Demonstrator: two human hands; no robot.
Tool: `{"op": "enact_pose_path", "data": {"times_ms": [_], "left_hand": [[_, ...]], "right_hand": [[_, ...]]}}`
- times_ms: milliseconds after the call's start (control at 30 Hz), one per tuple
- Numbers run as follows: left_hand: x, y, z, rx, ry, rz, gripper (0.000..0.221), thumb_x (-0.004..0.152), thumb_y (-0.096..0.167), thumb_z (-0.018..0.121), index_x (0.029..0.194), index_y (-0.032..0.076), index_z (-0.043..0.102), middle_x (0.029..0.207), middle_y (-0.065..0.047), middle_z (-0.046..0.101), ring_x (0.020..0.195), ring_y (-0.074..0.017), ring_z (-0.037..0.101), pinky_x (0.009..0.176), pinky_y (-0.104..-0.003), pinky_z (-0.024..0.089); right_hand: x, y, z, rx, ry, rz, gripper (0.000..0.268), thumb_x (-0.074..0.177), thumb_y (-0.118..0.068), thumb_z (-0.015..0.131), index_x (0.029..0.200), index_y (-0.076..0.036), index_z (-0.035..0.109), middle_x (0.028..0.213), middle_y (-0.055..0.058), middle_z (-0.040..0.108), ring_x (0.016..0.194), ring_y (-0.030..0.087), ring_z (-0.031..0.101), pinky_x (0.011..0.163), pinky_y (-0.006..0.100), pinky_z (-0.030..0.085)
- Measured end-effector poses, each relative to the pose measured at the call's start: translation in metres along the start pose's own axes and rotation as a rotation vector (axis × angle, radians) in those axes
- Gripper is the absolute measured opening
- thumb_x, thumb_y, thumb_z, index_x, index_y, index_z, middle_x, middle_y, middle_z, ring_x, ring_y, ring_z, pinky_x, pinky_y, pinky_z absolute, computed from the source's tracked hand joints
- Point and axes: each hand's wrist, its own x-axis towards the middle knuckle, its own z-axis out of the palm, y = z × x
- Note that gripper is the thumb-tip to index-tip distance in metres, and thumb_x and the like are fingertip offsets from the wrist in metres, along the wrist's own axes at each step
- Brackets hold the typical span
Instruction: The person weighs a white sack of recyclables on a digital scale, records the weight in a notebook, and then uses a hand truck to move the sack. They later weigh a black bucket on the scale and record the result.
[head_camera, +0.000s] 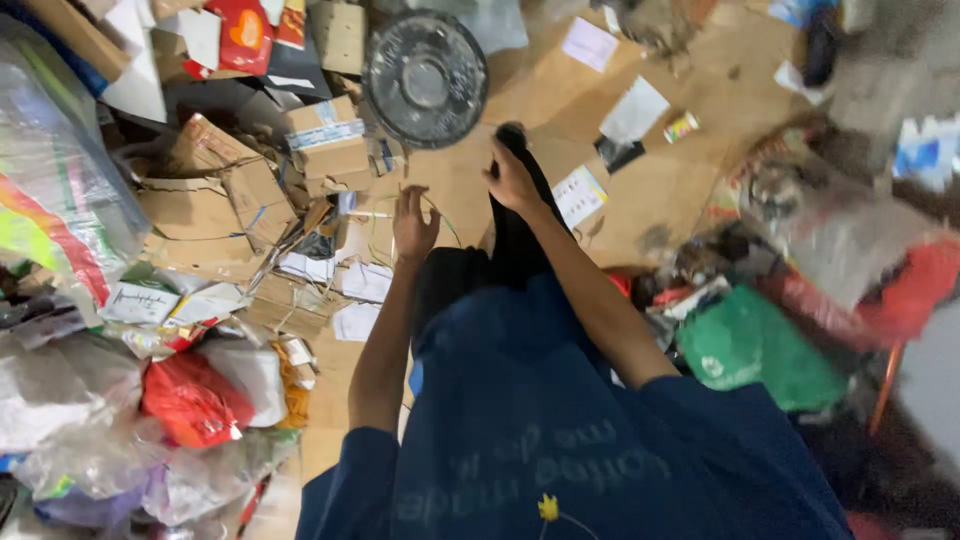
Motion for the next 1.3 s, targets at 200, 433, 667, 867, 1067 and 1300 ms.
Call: {"op": "enact_pose_path", "data": {"times_ms": [200,433,667,867,1067,1300], "left_hand": [[0.056,-0.022,0.000,0.197,-0.026,-0.108,0.046,0.082,0.006,0.073,0.126,0.006,0.059,0.126,-0.018,0.060,0.118,-0.0413,0.056,0.099,-0.049,0.049],[0.105,-0.184,0.116,-0.070,0.218,-0.541,0.051,0.090,0.016,0.074,0.133,0.001,0.051,0.128,-0.017,0.056,0.112,-0.0354,0.058,0.091,-0.046,0.050],[0.085,-0.380,0.249,-1.149,0.576,-0.899,0.079,0.108,0.060,0.034,0.163,0.004,0.022,0.170,-0.013,0.027,0.152,-0.0285,0.034,0.124,-0.040,0.029],[0.104,-0.341,0.233,-1.068,0.624,-1.028,0.084,0.107,0.060,0.030,0.164,0.000,0.018,0.169,-0.015,0.025,0.152,-0.0318,0.031,0.125,-0.041,0.024],[0.099,-0.300,0.213,-1.222,0.543,-0.964,0.078,0.105,0.054,0.036,0.163,0.004,0.020,0.166,-0.013,0.028,0.148,-0.0309,0.035,0.120,-0.043,0.034],[0.037,-0.318,0.234,-0.142,-0.137,-0.990,0.055,0.120,0.043,0.027,0.159,0.005,0.032,0.156,-0.020,0.036,0.141,-0.0324,0.041,0.115,-0.034,0.034]], "right_hand": [[0.034,0.094,0.006,0.080,-0.353,0.286,0.066,0.091,-0.022,0.074,0.150,-0.003,0.050,0.121,0.019,0.074,0.101,0.032,0.074,0.090,0.040,0.059],[0.088,0.218,0.067,0.595,-0.345,0.967,0.075,0.101,-0.049,0.055,0.160,-0.009,0.032,0.151,0.014,0.053,0.124,0.030,0.064,0.097,0.046,0.056],[0.127,0.286,0.145,1.029,-0.075,1.235,0.073,0.101,-0.065,0.040,0.159,-0.020,0.040,0.156,-0.001,0.048,0.133,0.017,0.049,0.103,0.046,0.039],[0.106,0.256,0.141,1.005,0.077,1.113,0.056,0.103,-0.062,0.047,0.134,-0.017,0.059,0.123,-0.003,0.067,0.113,0.014,0.062,0.099,0.040,0.051],[0.089,0.233,0.132,0.700,-0.049,1.151,0.064,0.097,-0.069,0.035,0.124,-0.017,0.062,0.111,-0.002,0.072,0.099,0.012,0.067,0.082,0.036,0.054],[0.065,0.235,0.145,0.616,-0.024,1.418,0.064,0.097,-0.068,0.031,0.112,-0.014,0.062,0.100,-0.001,0.070,0.092,0.017,0.066,0.074,0.036,0.054]]}}
